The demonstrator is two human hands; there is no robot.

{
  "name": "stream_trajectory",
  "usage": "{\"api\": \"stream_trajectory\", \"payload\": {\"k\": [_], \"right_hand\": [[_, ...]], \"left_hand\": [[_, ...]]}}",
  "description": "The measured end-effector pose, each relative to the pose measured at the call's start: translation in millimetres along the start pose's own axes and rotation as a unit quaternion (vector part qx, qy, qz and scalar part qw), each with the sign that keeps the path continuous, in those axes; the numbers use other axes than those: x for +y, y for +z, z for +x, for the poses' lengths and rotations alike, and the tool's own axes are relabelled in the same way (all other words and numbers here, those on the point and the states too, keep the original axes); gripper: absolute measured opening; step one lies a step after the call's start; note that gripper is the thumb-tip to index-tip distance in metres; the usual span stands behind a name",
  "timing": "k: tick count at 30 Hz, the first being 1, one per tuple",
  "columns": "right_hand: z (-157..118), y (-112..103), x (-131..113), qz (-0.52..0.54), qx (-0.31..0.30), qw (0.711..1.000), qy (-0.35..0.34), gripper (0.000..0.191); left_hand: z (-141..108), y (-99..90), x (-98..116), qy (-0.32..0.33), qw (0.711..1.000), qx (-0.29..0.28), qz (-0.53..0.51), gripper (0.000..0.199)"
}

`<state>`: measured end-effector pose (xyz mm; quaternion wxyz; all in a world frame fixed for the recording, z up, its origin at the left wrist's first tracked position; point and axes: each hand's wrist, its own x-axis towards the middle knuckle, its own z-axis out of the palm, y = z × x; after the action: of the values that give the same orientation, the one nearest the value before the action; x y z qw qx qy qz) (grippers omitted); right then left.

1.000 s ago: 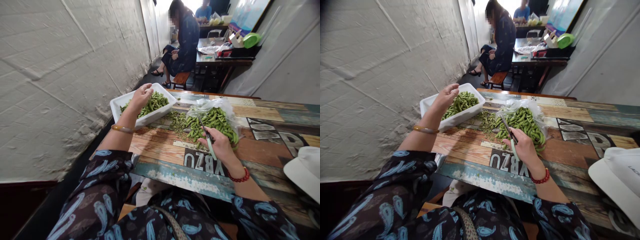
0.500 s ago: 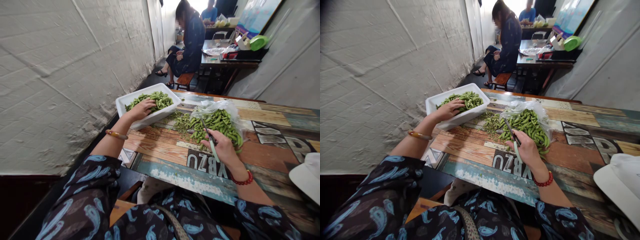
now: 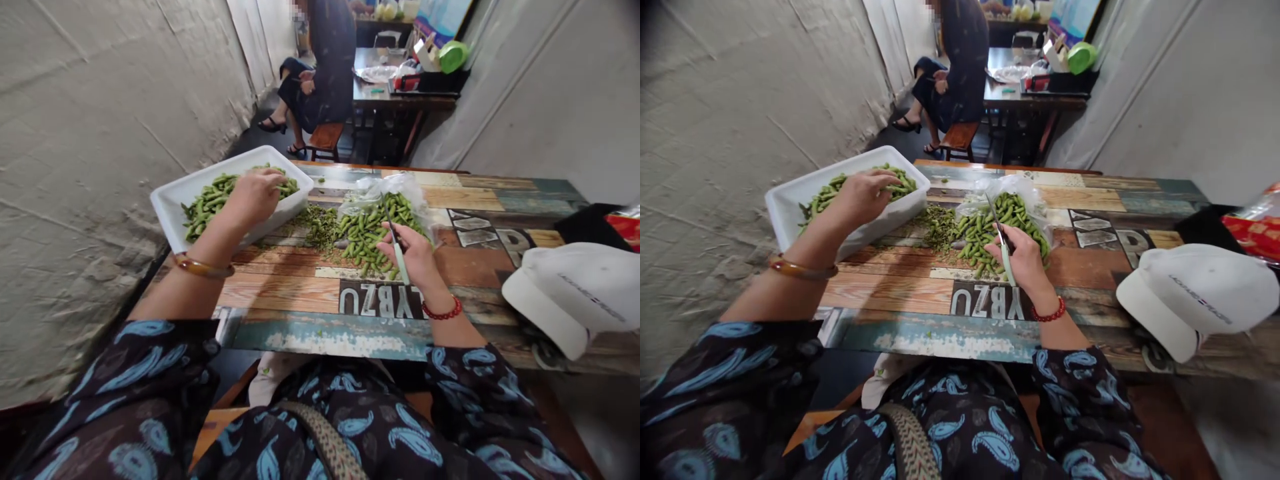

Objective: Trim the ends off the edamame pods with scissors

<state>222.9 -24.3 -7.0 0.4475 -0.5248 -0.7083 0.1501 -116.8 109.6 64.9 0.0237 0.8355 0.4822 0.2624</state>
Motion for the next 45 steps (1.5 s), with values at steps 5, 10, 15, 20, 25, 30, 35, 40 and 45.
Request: {"api": "stream_trajectory", "payload": {"k": [5,10,15,20,25,30,35,40,45], "right_hand": [[2,-8,2,0.008,0.028,0.999,0.032,0.049],[2,-5,-1,0.027,0.013,0.999,0.018,0.048],[3,-3,-2,0.036,0.002,0.999,0.006,0.045],[4,-5,-3,0.038,0.009,0.999,0.012,0.043],[4,-3,-10,0.024,0.006,1.000,0.007,0.039],[1,-1,-10,0.022,0.003,1.000,-0.007,0.039],[-1,-1,-11,0.015,-0.012,1.000,-0.020,0.041],[-4,3,-14,0.012,-0.067,0.996,-0.055,0.047],[-9,6,-12,-0.017,-0.107,0.990,-0.086,0.053]], "left_hand": [[-19,39.7,82,0.052,0.989,-0.078,-0.114,0.030],[-32,93.2,136,0.088,0.965,-0.124,-0.214,0.023],[-27,124.3,166,0.098,0.981,-0.126,-0.110,0.018],[-30,130.8,166,0.098,0.986,-0.134,0.021,0.025],[-44,118.6,136,0.087,0.985,-0.137,-0.051,0.018],[-53,99.2,122,-0.093,0.910,-0.053,-0.399,0.007],[-61,83.0,130,-0.235,0.703,-0.085,-0.665,0.033],[-67,79.8,131,-0.249,0.651,-0.112,-0.709,0.037],[-69,80.9,134,-0.239,0.656,-0.133,-0.704,0.035]]}}
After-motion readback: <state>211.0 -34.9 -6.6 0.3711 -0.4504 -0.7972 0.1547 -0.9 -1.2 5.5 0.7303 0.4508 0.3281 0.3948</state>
